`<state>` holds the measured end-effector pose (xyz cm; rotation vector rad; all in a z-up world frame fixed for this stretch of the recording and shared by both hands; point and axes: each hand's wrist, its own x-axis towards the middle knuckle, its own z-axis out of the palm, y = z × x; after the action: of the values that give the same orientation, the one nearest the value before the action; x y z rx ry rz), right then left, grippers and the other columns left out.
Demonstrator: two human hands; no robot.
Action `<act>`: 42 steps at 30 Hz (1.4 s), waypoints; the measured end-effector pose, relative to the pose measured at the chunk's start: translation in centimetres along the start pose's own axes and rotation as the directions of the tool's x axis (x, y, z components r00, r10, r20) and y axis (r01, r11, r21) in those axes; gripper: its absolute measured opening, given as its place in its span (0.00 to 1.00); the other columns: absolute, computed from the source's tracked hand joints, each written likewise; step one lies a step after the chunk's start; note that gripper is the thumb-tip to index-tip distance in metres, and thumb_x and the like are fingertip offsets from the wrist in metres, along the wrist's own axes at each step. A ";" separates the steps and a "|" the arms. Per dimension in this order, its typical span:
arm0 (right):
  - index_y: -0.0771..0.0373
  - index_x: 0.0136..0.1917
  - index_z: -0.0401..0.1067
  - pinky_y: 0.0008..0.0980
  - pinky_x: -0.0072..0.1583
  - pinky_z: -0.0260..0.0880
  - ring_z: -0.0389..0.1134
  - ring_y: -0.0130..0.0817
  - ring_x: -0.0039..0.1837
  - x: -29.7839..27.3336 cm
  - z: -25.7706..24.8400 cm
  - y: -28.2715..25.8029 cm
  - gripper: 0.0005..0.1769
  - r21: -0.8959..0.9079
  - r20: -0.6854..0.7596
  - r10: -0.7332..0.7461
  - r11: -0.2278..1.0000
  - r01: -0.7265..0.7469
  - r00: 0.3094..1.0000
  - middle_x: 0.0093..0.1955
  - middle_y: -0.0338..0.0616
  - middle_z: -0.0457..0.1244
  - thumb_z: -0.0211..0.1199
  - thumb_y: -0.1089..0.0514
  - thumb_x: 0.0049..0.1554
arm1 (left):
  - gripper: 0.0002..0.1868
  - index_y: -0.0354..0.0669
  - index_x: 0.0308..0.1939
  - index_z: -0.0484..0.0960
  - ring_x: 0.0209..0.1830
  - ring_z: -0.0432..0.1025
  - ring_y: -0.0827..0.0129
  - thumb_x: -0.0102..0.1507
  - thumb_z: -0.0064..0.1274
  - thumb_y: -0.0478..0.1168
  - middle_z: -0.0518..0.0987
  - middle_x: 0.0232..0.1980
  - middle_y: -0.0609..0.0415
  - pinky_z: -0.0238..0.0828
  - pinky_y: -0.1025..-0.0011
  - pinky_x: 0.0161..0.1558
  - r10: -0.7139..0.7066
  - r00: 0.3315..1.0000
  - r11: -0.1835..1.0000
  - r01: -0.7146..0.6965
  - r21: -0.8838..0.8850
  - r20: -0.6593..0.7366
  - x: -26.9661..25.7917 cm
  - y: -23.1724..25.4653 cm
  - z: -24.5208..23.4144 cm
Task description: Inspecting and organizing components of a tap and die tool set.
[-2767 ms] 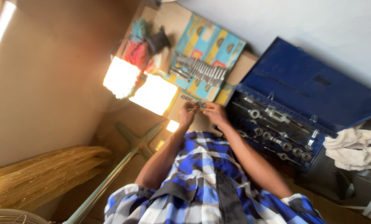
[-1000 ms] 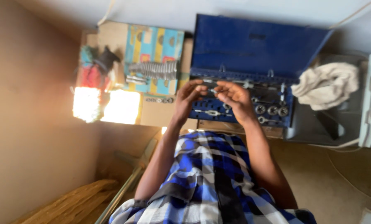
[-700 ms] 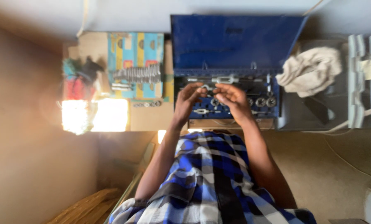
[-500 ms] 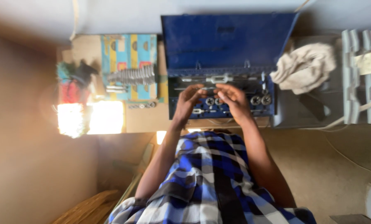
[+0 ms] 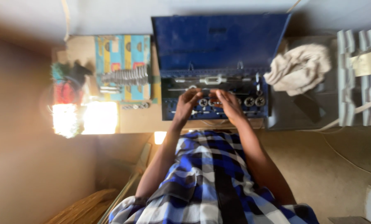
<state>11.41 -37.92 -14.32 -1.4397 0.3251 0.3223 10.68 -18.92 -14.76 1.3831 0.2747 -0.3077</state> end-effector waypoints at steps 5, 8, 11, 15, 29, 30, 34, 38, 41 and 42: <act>0.57 0.71 0.71 0.46 0.60 0.73 0.71 0.43 0.60 1.7 -1.7 3.6 0.30 -0.075 0.103 0.112 0.992 -0.105 0.988 0.64 0.54 0.67 0.54 0.35 0.66 | 0.24 0.38 0.60 0.81 0.60 0.75 0.48 0.67 0.59 0.51 0.81 0.55 0.34 0.73 0.52 0.57 -0.059 0.998 0.997 0.060 0.052 -0.027 0.5 -2.4 0.3; 0.56 0.74 0.67 0.52 0.62 0.70 0.70 0.50 0.63 2.1 -2.0 4.8 0.34 -0.117 0.119 0.162 0.982 -0.148 0.980 0.67 0.58 0.65 0.51 0.33 0.67 | 0.27 0.38 0.64 0.78 0.65 0.71 0.43 0.68 0.57 0.53 0.78 0.60 0.32 0.68 0.48 0.63 -0.091 0.996 0.990 0.093 0.108 -0.017 0.6 -3.3 0.6; 0.56 0.76 0.64 0.58 0.64 0.67 0.69 0.57 0.65 2.4 -2.1 5.8 0.35 -0.163 0.120 0.193 0.971 -0.173 0.974 0.70 0.62 0.63 0.50 0.32 0.67 | 0.30 0.38 0.67 0.75 0.69 0.66 0.41 0.69 0.54 0.55 0.75 0.65 0.31 0.62 0.46 0.68 -0.128 0.992 0.980 0.128 0.150 -0.015 0.0 -2.1 1.4; 0.57 0.79 0.59 0.60 0.67 0.64 0.63 0.65 0.69 3.0 -2.4 7.2 0.37 -0.214 0.162 0.252 0.953 -0.215 0.954 0.74 0.66 0.57 0.49 0.32 0.68 | 0.36 0.35 0.71 0.70 0.73 0.62 0.40 0.71 0.49 0.60 0.70 0.69 0.29 0.57 0.44 0.72 -0.186 0.983 0.973 0.185 0.141 -0.004 0.1 -2.5 1.2; 0.62 0.79 0.57 0.69 0.72 0.51 0.54 0.73 0.74 3.1 -0.9 6.5 0.39 -0.215 0.198 0.256 0.953 -0.213 0.946 0.78 0.72 0.50 0.51 0.33 0.68 | 0.36 0.50 0.73 0.69 0.70 0.65 0.39 0.71 0.39 0.69 0.75 0.65 0.31 0.57 0.44 0.72 -0.213 0.976 0.884 0.168 0.436 0.055 2.5 -6.4 0.5; 0.62 0.79 0.57 0.69 0.72 0.50 0.53 0.73 0.75 3.1 -0.9 6.6 0.39 -0.213 0.196 0.256 0.953 -0.214 0.947 0.78 0.72 0.50 0.51 0.34 0.68 | 0.36 0.53 0.74 0.67 0.70 0.65 0.39 0.71 0.37 0.69 0.75 0.64 0.31 0.58 0.44 0.71 -0.221 0.973 0.863 0.165 0.478 0.063 2.9 -7.0 0.4; 0.64 0.79 0.56 0.68 0.73 0.52 0.53 0.74 0.75 3.3 -0.6 6.7 0.40 -0.205 0.187 0.267 0.952 -0.228 0.945 0.78 0.73 0.50 0.52 0.33 0.67 | 0.36 0.52 0.72 0.69 0.68 0.67 0.38 0.71 0.36 0.70 0.76 0.62 0.31 0.59 0.43 0.70 -0.198 0.977 0.858 0.131 0.497 0.084 2.9 -7.3 0.5; 0.64 0.80 0.56 0.66 0.72 0.53 0.54 0.72 0.75 4.0 -1.0 7.6 0.41 -0.165 0.171 0.282 0.953 -0.255 0.944 0.78 0.71 0.50 0.53 0.33 0.67 | 0.35 0.51 0.72 0.69 0.66 0.68 0.36 0.71 0.34 0.67 0.78 0.60 0.29 0.61 0.42 0.68 -0.196 0.976 0.851 0.122 0.510 0.092 3.3 -7.4 0.2; 0.64 0.79 0.57 0.65 0.72 0.55 0.56 0.70 0.74 4.1 -1.2 7.7 0.40 -0.166 0.166 0.276 0.954 -0.249 0.947 0.78 0.69 0.51 0.53 0.33 0.67 | 0.32 0.50 0.72 0.70 0.64 0.70 0.36 0.72 0.35 0.64 0.79 0.57 0.28 0.63 0.43 0.66 -0.204 0.976 0.859 0.143 0.492 0.073 2.5 -5.9 0.2; 0.64 0.79 0.58 0.64 0.71 0.56 0.57 0.70 0.73 4.0 -1.3 7.6 0.39 -0.174 0.158 0.271 0.954 -0.243 0.949 0.77 0.68 0.52 0.53 0.33 0.67 | 0.30 0.52 0.71 0.71 0.63 0.71 0.38 0.72 0.36 0.62 0.79 0.56 0.29 0.64 0.44 0.65 -0.197 0.978 0.865 0.142 0.480 0.066 2.2 -5.3 0.3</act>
<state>11.96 -38.34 -23.03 -1.5071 0.3472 0.7000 10.77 -20.22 -20.35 1.8225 0.2361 -0.6310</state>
